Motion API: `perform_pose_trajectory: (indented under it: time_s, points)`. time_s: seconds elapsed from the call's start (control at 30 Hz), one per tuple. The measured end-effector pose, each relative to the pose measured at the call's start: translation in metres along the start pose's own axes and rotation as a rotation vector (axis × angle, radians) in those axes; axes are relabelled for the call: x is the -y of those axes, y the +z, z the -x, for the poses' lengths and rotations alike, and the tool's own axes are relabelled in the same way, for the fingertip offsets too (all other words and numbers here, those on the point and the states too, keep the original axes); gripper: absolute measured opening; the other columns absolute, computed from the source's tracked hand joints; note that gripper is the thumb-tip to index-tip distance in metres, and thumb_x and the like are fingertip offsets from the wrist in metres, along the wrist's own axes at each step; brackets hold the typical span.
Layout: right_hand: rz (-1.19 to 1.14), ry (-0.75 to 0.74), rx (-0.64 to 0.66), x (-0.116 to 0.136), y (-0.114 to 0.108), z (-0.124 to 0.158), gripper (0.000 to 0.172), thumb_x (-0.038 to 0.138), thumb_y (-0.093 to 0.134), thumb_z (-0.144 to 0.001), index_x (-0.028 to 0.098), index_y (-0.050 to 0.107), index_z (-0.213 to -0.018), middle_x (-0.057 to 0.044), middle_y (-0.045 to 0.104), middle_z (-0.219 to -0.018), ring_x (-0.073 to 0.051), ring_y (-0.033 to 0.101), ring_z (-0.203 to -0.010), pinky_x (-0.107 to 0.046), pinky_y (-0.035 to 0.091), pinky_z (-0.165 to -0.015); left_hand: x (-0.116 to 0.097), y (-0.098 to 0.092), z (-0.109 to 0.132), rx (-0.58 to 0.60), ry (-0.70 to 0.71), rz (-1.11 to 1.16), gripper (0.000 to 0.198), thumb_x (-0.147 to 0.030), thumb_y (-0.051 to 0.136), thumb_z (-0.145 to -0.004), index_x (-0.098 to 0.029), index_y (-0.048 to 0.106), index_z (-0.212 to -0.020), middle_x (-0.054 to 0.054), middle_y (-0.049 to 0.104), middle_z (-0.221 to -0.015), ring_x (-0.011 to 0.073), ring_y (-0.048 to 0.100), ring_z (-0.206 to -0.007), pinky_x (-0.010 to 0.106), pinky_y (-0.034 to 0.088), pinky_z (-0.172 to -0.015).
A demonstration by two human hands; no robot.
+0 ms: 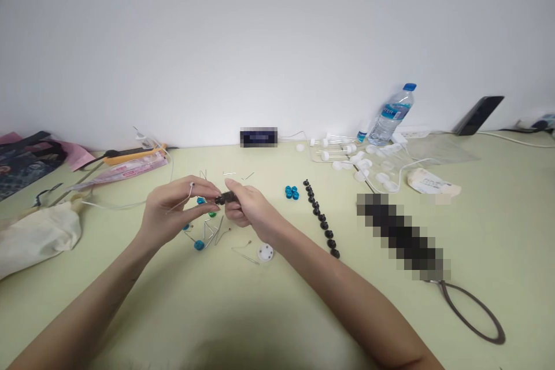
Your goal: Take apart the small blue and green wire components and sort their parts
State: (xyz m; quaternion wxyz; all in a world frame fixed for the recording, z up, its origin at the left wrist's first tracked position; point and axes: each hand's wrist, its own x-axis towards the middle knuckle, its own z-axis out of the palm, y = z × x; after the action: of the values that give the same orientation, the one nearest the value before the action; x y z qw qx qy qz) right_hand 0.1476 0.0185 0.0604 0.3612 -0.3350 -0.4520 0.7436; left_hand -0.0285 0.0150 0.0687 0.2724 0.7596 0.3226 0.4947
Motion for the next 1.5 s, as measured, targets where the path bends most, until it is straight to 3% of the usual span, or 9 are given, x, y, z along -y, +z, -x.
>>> perform_pose_trajectory:
  time_s: [0.27,0.43,0.6,0.77,0.87,0.97,1.17,1.33,1.5]
  points:
    - [0.099,-0.056,0.019,-0.005,0.002,-0.003,0.04,0.049,0.045,-0.089,0.019,0.038,-0.064,0.007,0.022,-0.058,-0.006,0.017,-0.046,-0.022,0.008,-0.044,0.005,0.01,0.01,-0.018,0.156,-0.2,0.029,-0.016,0.073,-0.072,-0.032,0.073,-0.097,0.003,0.074,-0.091,0.0186,0.067,-0.079,0.032,0.055,-0.071]
    - [0.332,-0.326,-0.139,-0.008,0.005,-0.003,0.04,0.049,0.038,-0.092,0.018,0.042,-0.066,0.003,0.038,-0.062,-0.009,0.035,-0.054,-0.022,0.027,-0.049,0.007,0.017,0.008,-0.227,-0.117,0.034,0.017,-0.024,0.075,-0.07,-0.025,0.074,-0.087,0.004,0.071,-0.084,0.0186,0.066,-0.073,0.033,0.057,-0.066]
    - [0.379,-0.395,-0.167,0.0,0.002,-0.002,0.039,0.042,0.064,-0.08,0.022,0.048,-0.109,-0.006,0.052,-0.116,-0.014,0.052,-0.097,-0.023,0.044,-0.074,0.009,0.019,0.001,-0.361,-0.307,0.32,0.014,-0.023,0.077,-0.068,-0.021,0.073,-0.081,0.002,0.068,-0.079,0.0131,0.062,-0.06,0.031,0.053,-0.062]
    - [0.37,-0.235,-0.021,0.003,-0.005,-0.005,0.054,0.057,0.03,-0.093,0.014,0.057,-0.075,-0.004,0.058,-0.07,-0.012,0.052,-0.063,-0.025,0.041,-0.061,0.008,0.018,0.0,-0.312,-0.294,0.386,0.012,-0.018,0.077,-0.067,-0.022,0.074,-0.078,0.002,0.068,-0.08,0.0121,0.061,-0.061,0.027,0.052,-0.059]
    - [0.379,-0.308,-0.007,0.008,-0.006,-0.001,0.034,0.051,0.053,-0.085,0.017,0.056,-0.088,-0.004,0.059,-0.088,-0.012,0.054,-0.075,-0.025,0.044,-0.067,0.008,0.016,0.0,-0.304,-0.299,0.41,0.013,-0.017,0.076,-0.068,-0.022,0.074,-0.08,0.001,0.067,-0.079,0.0106,0.06,-0.059,0.026,0.051,-0.058]
    - [0.412,-0.331,-0.072,0.012,-0.009,0.001,0.055,0.042,0.075,-0.069,0.024,0.048,-0.113,-0.006,0.05,-0.121,-0.015,0.054,-0.097,-0.025,0.046,-0.072,0.01,0.013,-0.001,-0.33,-0.312,0.416,0.013,-0.018,0.076,-0.068,-0.021,0.073,-0.08,0.001,0.067,-0.079,0.0101,0.059,-0.059,0.026,0.052,-0.061]
    - [0.392,-0.217,0.04,0.008,-0.011,-0.003,0.046,0.055,0.037,-0.092,0.015,0.057,-0.082,-0.005,0.06,-0.078,-0.011,0.054,-0.066,-0.026,0.043,-0.065,0.009,0.011,-0.003,-0.284,-0.343,0.453,0.013,-0.016,0.077,-0.067,-0.02,0.074,-0.079,0.003,0.07,-0.086,0.0097,0.06,-0.06,0.024,0.051,-0.06]
    - [0.377,-0.288,-0.053,0.015,-0.011,0.002,0.055,0.041,0.076,-0.069,0.025,0.047,-0.112,-0.004,0.056,-0.109,-0.015,0.057,-0.09,-0.026,0.044,-0.072,0.007,0.007,-0.003,-0.284,-0.336,0.455,0.012,-0.014,0.076,-0.069,-0.019,0.073,-0.08,0.002,0.069,-0.085,0.0085,0.061,-0.061,0.021,0.051,-0.061]
    - [0.365,-0.207,0.065,0.011,-0.01,-0.001,0.048,0.059,0.036,-0.091,0.016,0.056,-0.082,-0.007,0.061,-0.082,-0.013,0.054,-0.067,-0.029,0.044,-0.065,0.007,0.008,-0.003,-0.237,-0.34,0.454,0.013,-0.013,0.077,-0.067,-0.019,0.074,-0.079,0.002,0.068,-0.08,0.0091,0.062,-0.059,0.022,0.051,-0.059]
